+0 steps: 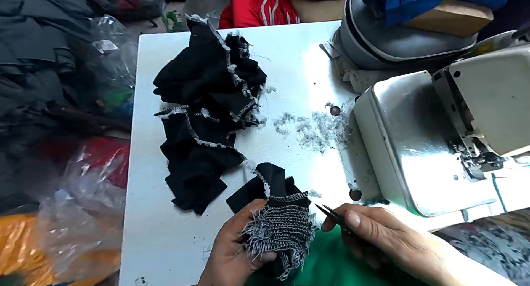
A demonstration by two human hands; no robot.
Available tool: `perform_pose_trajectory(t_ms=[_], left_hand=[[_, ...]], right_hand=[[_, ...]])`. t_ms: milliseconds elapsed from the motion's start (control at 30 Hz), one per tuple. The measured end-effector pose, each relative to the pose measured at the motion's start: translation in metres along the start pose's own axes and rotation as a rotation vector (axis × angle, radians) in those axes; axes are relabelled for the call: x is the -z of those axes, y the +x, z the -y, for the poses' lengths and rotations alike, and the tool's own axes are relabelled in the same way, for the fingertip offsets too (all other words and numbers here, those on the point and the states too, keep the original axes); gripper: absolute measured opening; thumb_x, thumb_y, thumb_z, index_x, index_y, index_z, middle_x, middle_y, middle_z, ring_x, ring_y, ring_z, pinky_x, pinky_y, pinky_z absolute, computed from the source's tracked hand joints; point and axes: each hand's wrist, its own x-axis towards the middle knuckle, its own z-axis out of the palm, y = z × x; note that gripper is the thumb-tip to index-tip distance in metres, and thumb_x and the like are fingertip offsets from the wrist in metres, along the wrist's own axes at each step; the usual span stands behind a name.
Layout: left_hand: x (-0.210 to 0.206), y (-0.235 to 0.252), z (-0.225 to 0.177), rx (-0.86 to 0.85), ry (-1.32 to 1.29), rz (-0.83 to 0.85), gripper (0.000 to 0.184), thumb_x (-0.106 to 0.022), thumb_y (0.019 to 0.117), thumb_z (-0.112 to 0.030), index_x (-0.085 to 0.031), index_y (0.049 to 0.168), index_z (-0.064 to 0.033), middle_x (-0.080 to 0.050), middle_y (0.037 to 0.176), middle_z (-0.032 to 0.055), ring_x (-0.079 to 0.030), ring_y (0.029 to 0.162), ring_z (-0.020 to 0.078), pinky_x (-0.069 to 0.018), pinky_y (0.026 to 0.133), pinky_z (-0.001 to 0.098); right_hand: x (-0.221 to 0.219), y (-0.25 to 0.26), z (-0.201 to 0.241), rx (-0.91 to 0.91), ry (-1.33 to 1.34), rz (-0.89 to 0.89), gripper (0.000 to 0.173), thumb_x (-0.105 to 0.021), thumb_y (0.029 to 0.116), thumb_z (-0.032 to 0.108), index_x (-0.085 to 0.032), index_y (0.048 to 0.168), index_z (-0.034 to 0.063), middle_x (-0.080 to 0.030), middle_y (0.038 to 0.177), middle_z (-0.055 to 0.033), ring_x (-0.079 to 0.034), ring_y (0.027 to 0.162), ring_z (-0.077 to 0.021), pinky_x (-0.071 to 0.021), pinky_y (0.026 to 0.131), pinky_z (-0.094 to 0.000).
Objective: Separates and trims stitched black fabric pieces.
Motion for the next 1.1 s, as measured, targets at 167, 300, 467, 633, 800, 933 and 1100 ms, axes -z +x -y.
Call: perform_pose_trajectory(t_ms=[167, 300, 467, 633, 800, 933, 1100], left_hand=[[0.001, 0.002, 0.000, -0.010, -0.018, 0.028, 0.043, -0.067, 0.0941, -0.042, -0.063, 0.136, -0.0343, -0.065, 0.129, -0.0263, -0.059, 0.116, -0.0124, -0.0488, 0.099, 0.0113], [0.000, 0.003, 0.002, -0.017, -0.001, 0.076, 0.042, -0.066, 0.0949, -0.042, -0.062, 0.136, -0.0337, -0.064, 0.130, -0.0269, -0.058, 0.117, -0.0128, -0.0483, 0.100, 0.0110], [0.003, 0.000, 0.004, -0.018, 0.029, 0.083, 0.043, -0.067, 0.0944, -0.043, -0.062, 0.136, -0.0329, -0.064, 0.130, -0.0262, -0.058, 0.116, -0.0121, -0.0482, 0.100, 0.0112], [0.009, -0.008, 0.007, -0.003, 0.137, 0.051, 0.042, -0.068, 0.0916, -0.050, -0.066, 0.131, -0.0342, -0.060, 0.133, -0.0250, -0.054, 0.122, -0.0090, -0.0460, 0.102, 0.0127], [0.012, -0.019, 0.000, -0.037, 0.418, -0.007, 0.039, -0.062, 0.0937, -0.058, -0.067, 0.122, -0.0314, -0.057, 0.133, -0.0242, -0.043, 0.134, -0.0062, -0.0354, 0.114, 0.0187], [0.010, -0.029, -0.004, -0.112, 0.482, 0.014, 0.035, -0.058, 0.0998, -0.051, -0.063, 0.116, -0.0196, -0.064, 0.123, -0.0144, -0.050, 0.128, -0.0047, -0.0337, 0.114, 0.0218], [-0.003, -0.034, -0.002, -0.107, 0.335, 0.015, 0.025, -0.062, 0.1008, -0.037, -0.065, 0.122, -0.0240, -0.055, 0.129, -0.0142, -0.050, 0.121, -0.0096, -0.0431, 0.102, 0.0110]], right_hand=[[0.001, 0.010, 0.006, -0.133, 0.064, 0.015, 0.041, -0.039, 0.1064, 0.046, -0.066, 0.114, 0.0167, -0.053, 0.070, 0.0143, -0.046, 0.055, 0.0062, -0.0383, 0.050, -0.0126], [-0.001, 0.020, 0.008, -0.114, 0.198, -0.010, 0.029, -0.046, 0.1061, 0.039, -0.065, 0.109, 0.0176, -0.054, 0.069, 0.0158, -0.047, 0.056, 0.0078, -0.0381, 0.051, -0.0105], [-0.004, 0.026, 0.005, 0.084, 0.299, -0.343, 0.024, -0.048, 0.1061, 0.024, -0.069, 0.097, 0.0165, -0.051, 0.061, 0.0154, -0.043, 0.050, 0.0098, -0.0359, 0.046, -0.0079], [0.010, 0.031, 0.005, 0.116, 0.277, -0.541, 0.031, -0.044, 0.1071, 0.037, -0.067, 0.114, 0.0185, -0.049, 0.061, 0.0127, -0.039, 0.046, 0.0054, -0.0335, 0.043, -0.0098], [0.010, 0.031, 0.003, 0.114, 0.050, -0.395, 0.036, -0.044, 0.1069, 0.041, -0.068, 0.119, 0.0177, -0.053, 0.066, 0.0136, -0.043, 0.050, 0.0065, -0.0357, 0.046, -0.0100], [0.008, 0.033, 0.002, 0.183, -0.144, -0.164, 0.045, -0.042, 0.1076, 0.045, -0.069, 0.119, 0.0104, -0.058, 0.072, 0.0122, -0.048, 0.059, 0.0086, -0.0398, 0.054, -0.0092], [0.012, 0.038, 0.009, 0.282, -0.341, 0.135, 0.052, -0.037, 0.1091, 0.046, -0.070, 0.115, 0.0067, -0.058, 0.071, 0.0045, -0.050, 0.061, 0.0030, -0.0420, 0.058, -0.0140]])
